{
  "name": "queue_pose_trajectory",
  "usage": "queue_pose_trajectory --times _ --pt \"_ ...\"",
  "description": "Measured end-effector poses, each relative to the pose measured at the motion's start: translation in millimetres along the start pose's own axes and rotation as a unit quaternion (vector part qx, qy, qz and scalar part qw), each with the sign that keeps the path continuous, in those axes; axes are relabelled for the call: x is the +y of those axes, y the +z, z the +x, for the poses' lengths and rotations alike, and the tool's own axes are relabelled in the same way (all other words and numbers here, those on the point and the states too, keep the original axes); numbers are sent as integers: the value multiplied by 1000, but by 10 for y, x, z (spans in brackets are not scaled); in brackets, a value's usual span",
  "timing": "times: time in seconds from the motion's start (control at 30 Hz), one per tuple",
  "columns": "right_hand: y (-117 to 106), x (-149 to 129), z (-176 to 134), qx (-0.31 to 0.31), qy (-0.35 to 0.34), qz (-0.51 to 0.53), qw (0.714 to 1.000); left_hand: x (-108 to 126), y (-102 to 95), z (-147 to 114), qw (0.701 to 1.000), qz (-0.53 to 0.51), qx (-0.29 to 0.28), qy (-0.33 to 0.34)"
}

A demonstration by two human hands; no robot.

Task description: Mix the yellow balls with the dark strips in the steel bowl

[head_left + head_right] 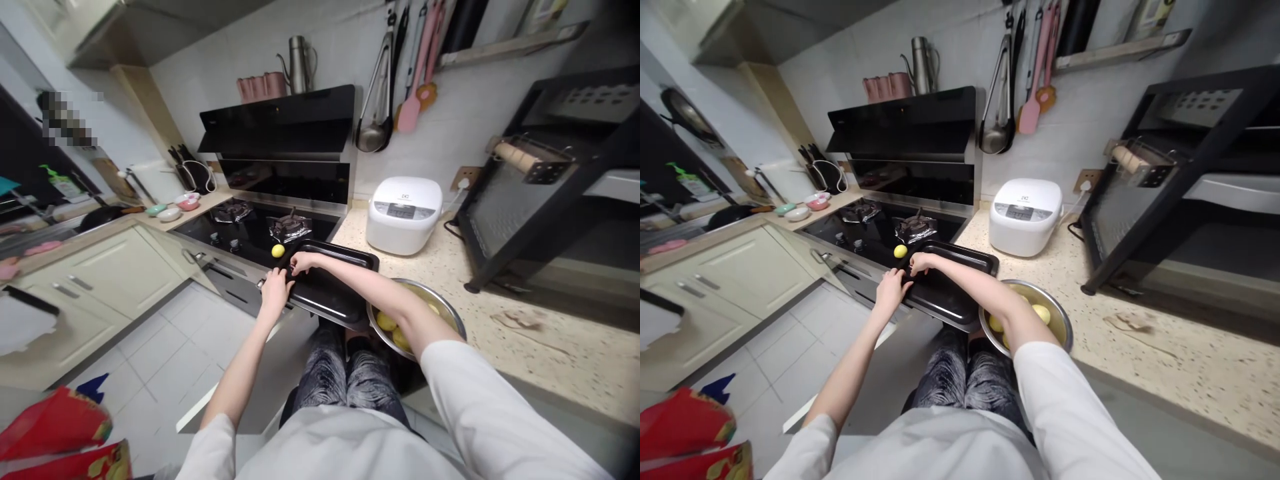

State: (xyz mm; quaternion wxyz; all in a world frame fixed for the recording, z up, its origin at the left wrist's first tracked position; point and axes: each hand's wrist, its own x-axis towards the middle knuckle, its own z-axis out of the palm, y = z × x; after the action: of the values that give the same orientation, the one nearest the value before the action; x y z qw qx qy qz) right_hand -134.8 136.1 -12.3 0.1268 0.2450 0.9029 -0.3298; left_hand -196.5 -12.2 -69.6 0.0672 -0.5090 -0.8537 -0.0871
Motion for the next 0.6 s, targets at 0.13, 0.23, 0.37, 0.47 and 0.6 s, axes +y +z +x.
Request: queue_pose_trajectory --times 0.13,0.23,0.37,0.47,0.6 --pt "3 -60 199 9 7 11 1000 -59 51 16 999 -15 46 15" --pt "17 -39 248 20 2 33 999 -112 130 58 994 -45 94 29" --pt "24 36 233 38 -25 80 996 -140 250 161 979 -139 108 101" --pt "-15 130 170 53 -45 117 991 -127 296 260 975 -155 61 145" --pt "-162 353 -37 77 -61 153 983 -105 301 377 975 -97 6 200"
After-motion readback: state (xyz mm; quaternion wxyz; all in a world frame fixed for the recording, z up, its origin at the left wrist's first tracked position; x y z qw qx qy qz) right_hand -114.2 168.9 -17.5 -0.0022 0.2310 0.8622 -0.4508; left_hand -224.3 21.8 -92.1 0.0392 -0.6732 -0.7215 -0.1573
